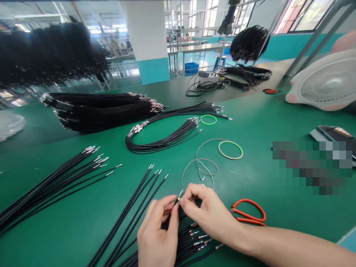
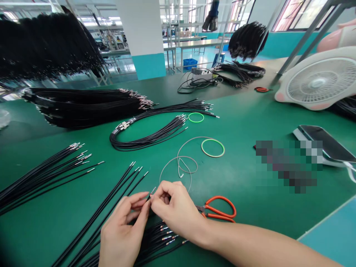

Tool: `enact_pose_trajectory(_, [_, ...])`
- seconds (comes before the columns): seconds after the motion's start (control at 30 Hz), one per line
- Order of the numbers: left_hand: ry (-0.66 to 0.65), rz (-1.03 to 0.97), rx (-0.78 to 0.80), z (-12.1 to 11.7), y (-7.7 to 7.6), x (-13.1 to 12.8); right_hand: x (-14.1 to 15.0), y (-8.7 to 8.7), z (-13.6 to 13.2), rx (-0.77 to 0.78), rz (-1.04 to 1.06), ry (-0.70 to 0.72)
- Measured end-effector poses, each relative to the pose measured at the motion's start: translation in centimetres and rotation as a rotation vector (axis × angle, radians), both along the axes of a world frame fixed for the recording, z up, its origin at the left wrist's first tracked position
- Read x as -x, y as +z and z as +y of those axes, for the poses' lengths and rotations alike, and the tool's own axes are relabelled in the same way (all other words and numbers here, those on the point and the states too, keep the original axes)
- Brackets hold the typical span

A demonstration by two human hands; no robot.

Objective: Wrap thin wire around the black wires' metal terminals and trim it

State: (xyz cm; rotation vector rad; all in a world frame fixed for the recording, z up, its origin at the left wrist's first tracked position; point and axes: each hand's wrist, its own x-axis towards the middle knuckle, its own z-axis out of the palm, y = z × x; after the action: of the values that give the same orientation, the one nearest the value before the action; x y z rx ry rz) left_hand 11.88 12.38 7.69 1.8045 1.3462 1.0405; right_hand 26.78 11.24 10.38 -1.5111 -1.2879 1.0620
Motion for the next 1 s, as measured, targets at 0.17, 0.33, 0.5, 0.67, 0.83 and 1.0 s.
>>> enact_pose_trajectory(0.17, [-0.027,0.007,-0.037,0.1,-0.2,0.3,-0.1,0.0,0.0,-0.010,0.009,-0.004])
enact_pose_trajectory(0.33, [-0.035,0.005,-0.061,0.2,-0.2,0.2,-0.1,0.0,0.0,-0.024,0.008,-0.004])
enact_pose_trajectory(0.5, [-0.025,-0.039,-0.031,-0.2,0.2,-0.2,-0.1,0.0,0.0,-0.017,0.011,0.003])
enact_pose_trajectory(0.67, [0.025,-0.121,0.049,-0.6,0.6,-0.7,-0.2,0.1,0.0,-0.035,0.033,0.006])
enact_pose_trajectory(0.83, [0.046,-0.291,0.332,0.2,0.8,-0.6,-0.3,-0.1,0.2,-0.034,0.044,0.027])
enact_pose_trajectory(1.0, [0.038,-0.422,0.600,1.0,1.6,-0.2,-0.4,0.0,0.2,-0.030,-0.040,0.055])
